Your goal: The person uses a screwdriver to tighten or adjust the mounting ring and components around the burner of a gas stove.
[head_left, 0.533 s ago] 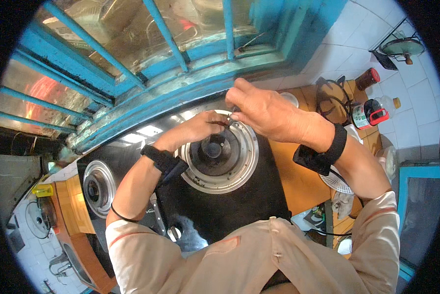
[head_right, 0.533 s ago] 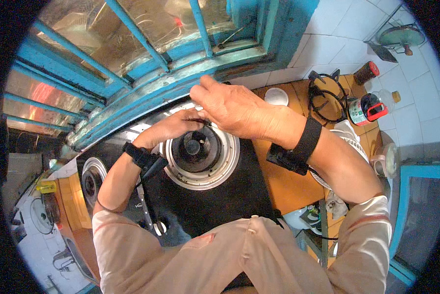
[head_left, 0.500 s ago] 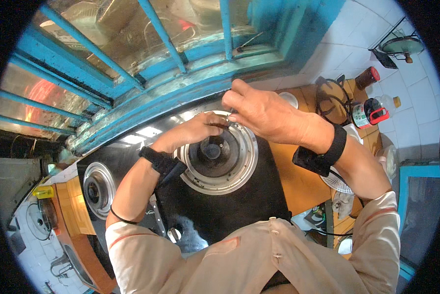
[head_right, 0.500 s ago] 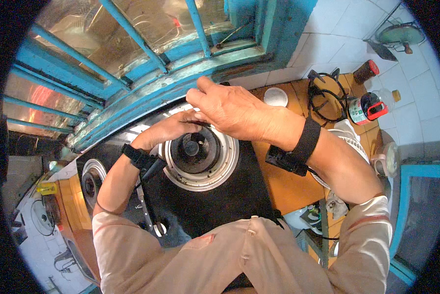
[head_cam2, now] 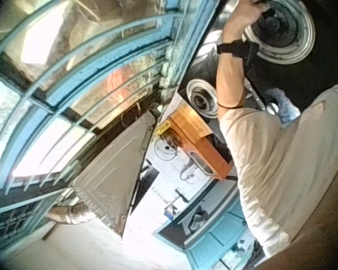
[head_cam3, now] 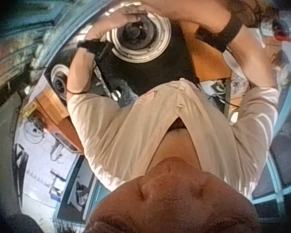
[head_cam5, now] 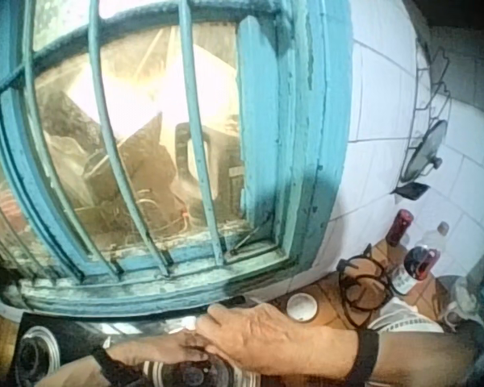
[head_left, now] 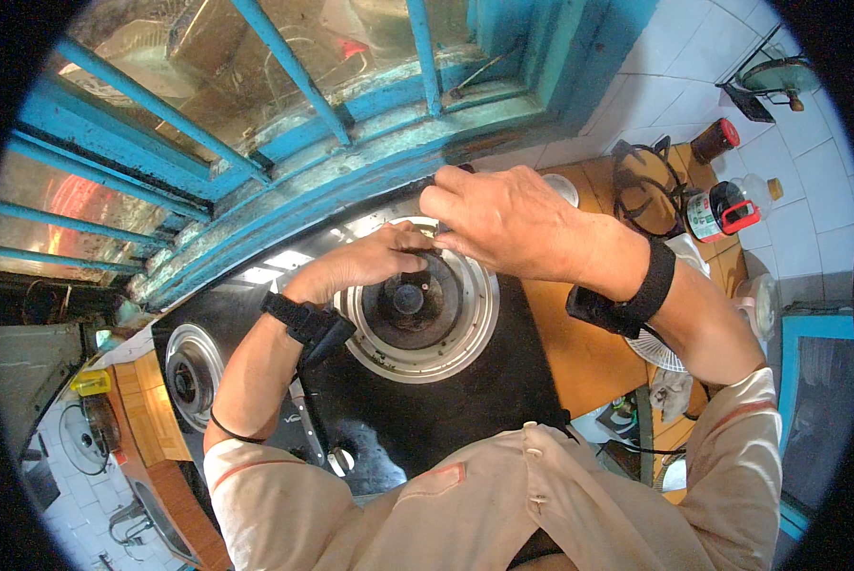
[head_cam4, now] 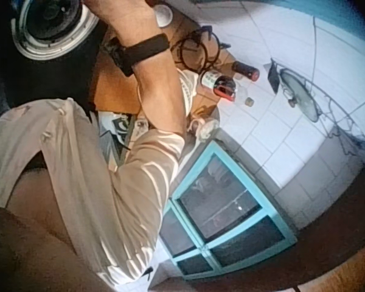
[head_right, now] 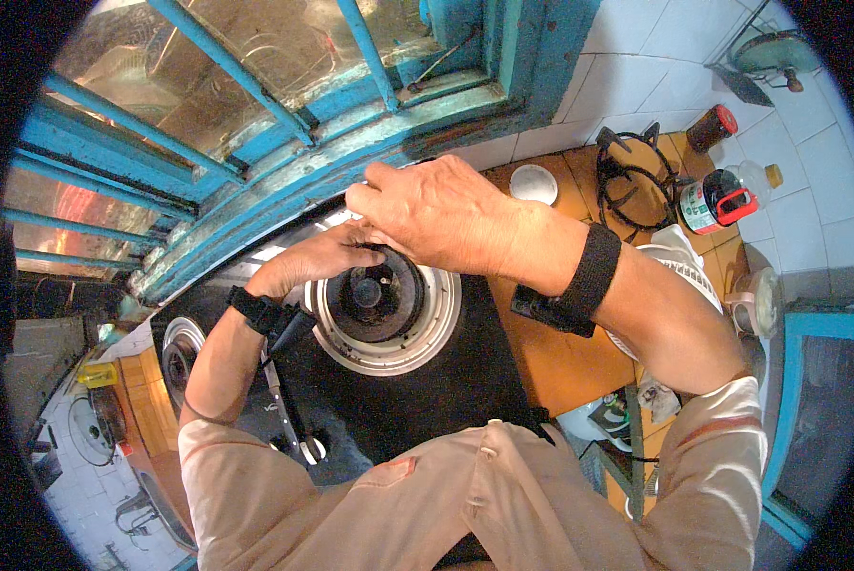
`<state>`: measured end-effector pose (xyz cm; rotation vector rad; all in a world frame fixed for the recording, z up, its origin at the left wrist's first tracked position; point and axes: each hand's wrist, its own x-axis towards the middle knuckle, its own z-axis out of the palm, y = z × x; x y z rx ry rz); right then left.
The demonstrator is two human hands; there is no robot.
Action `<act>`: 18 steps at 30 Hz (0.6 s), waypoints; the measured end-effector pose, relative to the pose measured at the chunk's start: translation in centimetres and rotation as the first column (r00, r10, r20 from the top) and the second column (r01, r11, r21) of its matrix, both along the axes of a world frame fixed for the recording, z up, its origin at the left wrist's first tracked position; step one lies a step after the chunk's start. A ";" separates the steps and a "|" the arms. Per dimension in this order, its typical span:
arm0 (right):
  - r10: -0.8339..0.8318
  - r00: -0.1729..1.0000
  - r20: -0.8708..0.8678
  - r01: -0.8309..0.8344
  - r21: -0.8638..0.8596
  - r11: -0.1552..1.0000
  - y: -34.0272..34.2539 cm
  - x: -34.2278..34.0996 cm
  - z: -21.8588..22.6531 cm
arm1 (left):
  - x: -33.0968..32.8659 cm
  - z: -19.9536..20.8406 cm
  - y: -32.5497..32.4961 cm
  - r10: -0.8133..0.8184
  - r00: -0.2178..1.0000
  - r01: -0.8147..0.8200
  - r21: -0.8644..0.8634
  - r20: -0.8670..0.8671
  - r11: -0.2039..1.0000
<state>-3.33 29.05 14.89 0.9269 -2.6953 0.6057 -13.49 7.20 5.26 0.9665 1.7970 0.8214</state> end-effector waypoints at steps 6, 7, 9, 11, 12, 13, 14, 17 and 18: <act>-0.041 0.999 -0.017 0.042 0.027 0.999 0.2 -0.1 -1.2 | -0.1 -0.9 -0.4 0.003 0.997 0.006 0.109 -0.082 0.994; -0.049 0.999 -0.020 0.050 0.023 0.998 0.3 0.0 -1.3 | 0.0 -0.1 -0.3 -0.011 0.996 0.019 0.093 -0.087 0.996; -0.056 0.998 -0.012 0.056 0.005 0.998 0.5 0.2 -1.2 | 0.0 -0.1 -0.2 -0.030 0.995 0.037 0.075 -0.090 0.996; -0.059 0.998 -0.005 0.059 -0.019 0.998 0.7 0.4 -1.3 | 0.1 -0.3 -0.6 0.019 0.998 -0.010 0.130 -0.067 0.992; -0.080 0.997 -0.004 0.079 -0.045 0.996 1.0 0.6 -1.4 | 0.3 -0.3 -0.7 0.016 0.998 -0.007 0.126 -0.067 0.992; -0.099 0.995 0.000 0.099 -0.072 0.992 1.3 0.8 -1.5 | 0.6 0.4 -0.8 0.041 0.998 -0.035 0.104 -0.051 0.994; -0.103 0.995 0.002 0.102 -0.076 0.992 1.5 1.1 -1.6 | 0.7 0.7 -0.8 0.066 0.997 -0.062 0.081 -0.036 0.995; -0.192 0.981 0.036 0.195 -0.172 0.966 2.3 2.6 -1.1 | 0.7 0.4 -1.0 0.103 0.994 -0.105 0.115 0.018 0.988; -0.235 0.972 0.019 0.234 -0.184 0.955 2.7 3.1 -1.1 | 0.7 0.6 -1.0 0.099 0.995 -0.100 0.111 0.019 0.989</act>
